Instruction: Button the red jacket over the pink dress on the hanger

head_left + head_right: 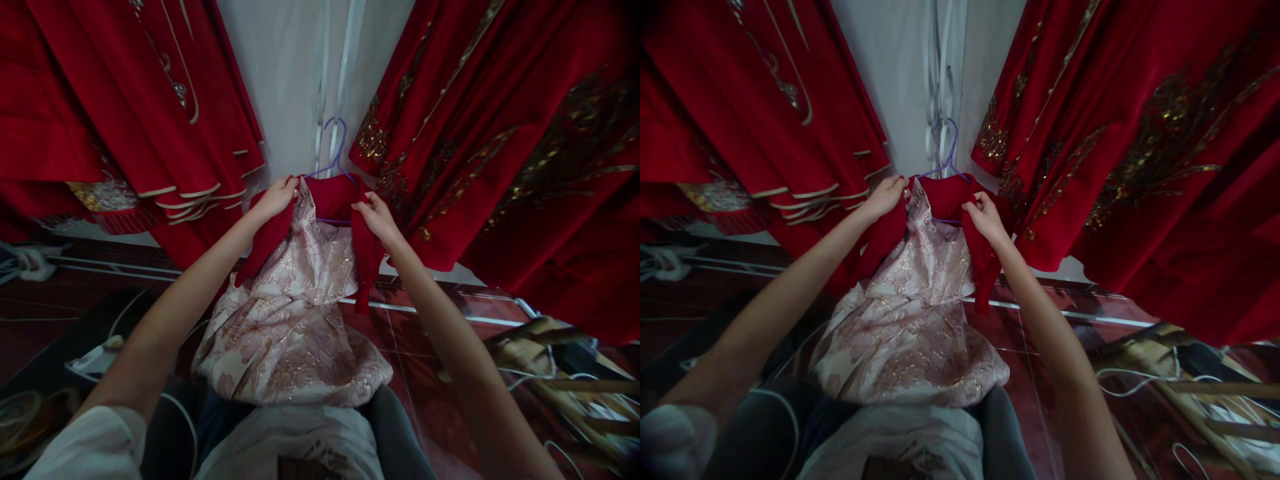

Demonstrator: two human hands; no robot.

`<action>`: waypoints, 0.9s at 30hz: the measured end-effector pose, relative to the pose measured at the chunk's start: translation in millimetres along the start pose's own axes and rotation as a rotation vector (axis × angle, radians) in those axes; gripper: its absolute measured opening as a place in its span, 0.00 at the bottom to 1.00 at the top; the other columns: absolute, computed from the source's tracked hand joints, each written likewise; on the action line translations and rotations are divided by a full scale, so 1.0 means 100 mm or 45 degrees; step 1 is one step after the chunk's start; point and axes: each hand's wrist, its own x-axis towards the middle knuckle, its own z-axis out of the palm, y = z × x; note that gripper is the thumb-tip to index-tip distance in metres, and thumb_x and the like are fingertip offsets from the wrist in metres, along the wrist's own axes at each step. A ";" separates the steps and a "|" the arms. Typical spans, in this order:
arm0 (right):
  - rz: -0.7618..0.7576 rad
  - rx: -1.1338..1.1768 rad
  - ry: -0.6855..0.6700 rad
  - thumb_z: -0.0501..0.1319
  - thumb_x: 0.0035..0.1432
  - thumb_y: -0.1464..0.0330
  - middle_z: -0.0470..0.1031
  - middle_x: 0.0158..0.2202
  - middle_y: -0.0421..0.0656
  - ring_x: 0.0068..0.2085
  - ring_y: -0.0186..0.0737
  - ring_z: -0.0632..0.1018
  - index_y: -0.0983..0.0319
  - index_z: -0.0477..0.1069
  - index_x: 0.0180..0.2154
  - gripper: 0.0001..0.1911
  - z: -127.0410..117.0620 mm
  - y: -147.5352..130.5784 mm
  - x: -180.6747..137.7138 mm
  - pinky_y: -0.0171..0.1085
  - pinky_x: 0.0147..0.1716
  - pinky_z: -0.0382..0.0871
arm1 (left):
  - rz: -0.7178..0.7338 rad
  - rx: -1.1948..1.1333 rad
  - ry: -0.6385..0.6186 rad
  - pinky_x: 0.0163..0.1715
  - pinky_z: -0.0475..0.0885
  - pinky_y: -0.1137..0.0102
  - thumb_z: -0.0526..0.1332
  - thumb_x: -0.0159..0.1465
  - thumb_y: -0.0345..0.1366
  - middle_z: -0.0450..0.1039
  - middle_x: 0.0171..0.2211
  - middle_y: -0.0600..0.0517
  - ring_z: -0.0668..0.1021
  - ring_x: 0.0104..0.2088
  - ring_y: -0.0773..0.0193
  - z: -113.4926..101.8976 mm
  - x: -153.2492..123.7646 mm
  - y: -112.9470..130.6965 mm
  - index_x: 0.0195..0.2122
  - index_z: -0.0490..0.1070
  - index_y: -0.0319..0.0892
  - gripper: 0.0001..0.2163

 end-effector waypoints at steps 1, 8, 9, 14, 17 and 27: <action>-0.015 -0.001 -0.022 0.56 0.49 0.62 0.63 0.23 0.35 0.23 0.34 0.66 0.57 0.55 0.30 0.10 0.01 0.01 0.00 0.34 0.24 0.60 | -0.032 0.053 0.053 0.37 0.71 0.65 0.53 0.65 0.42 0.69 0.26 0.52 0.76 0.32 0.61 0.05 -0.02 -0.03 0.35 0.66 0.41 0.10; -0.231 -0.293 0.178 0.60 0.49 0.61 0.65 0.23 0.35 0.25 0.35 0.69 0.58 0.60 0.36 0.14 -0.13 0.08 0.12 0.36 0.30 0.64 | 0.034 0.575 0.170 0.52 0.63 0.52 0.67 0.54 0.46 0.63 0.51 0.36 0.69 0.54 0.41 0.15 0.01 0.03 0.52 0.60 0.40 0.29; -0.269 -0.396 0.238 0.60 0.50 0.61 0.67 0.24 0.36 0.26 0.37 0.70 0.59 0.62 0.39 0.15 -0.16 0.09 0.16 0.38 0.33 0.65 | 0.030 0.613 0.155 0.53 0.62 0.51 0.65 0.55 0.46 0.62 0.53 0.36 0.69 0.55 0.41 0.15 0.02 0.03 0.51 0.61 0.40 0.26; -0.337 -0.644 0.238 0.62 0.52 0.60 0.77 0.35 0.48 0.35 0.46 0.77 0.63 0.66 0.50 0.25 -0.22 0.12 0.40 0.44 0.41 0.69 | 0.078 0.674 0.156 0.52 0.63 0.54 0.57 0.62 0.43 0.64 0.52 0.38 0.71 0.52 0.46 0.08 0.06 -0.06 0.47 0.67 0.41 0.15; -0.409 -0.669 0.140 0.60 0.55 0.60 0.77 0.44 0.52 0.42 0.48 0.78 0.64 0.68 0.48 0.21 -0.17 0.20 0.52 0.46 0.45 0.69 | 0.137 0.750 0.098 0.52 0.63 0.55 0.50 0.66 0.45 0.69 0.48 0.40 0.72 0.51 0.48 -0.03 0.07 -0.13 0.45 0.70 0.41 0.16; -0.390 -0.758 0.202 0.58 0.57 0.67 0.77 0.42 0.54 0.44 0.54 0.78 0.64 0.71 0.46 0.15 -0.09 0.15 0.67 0.49 0.47 0.68 | 0.128 1.106 -0.061 0.51 0.63 0.51 0.46 0.65 0.33 0.71 0.45 0.33 0.71 0.50 0.43 -0.24 -0.10 -0.27 0.47 0.69 0.34 0.16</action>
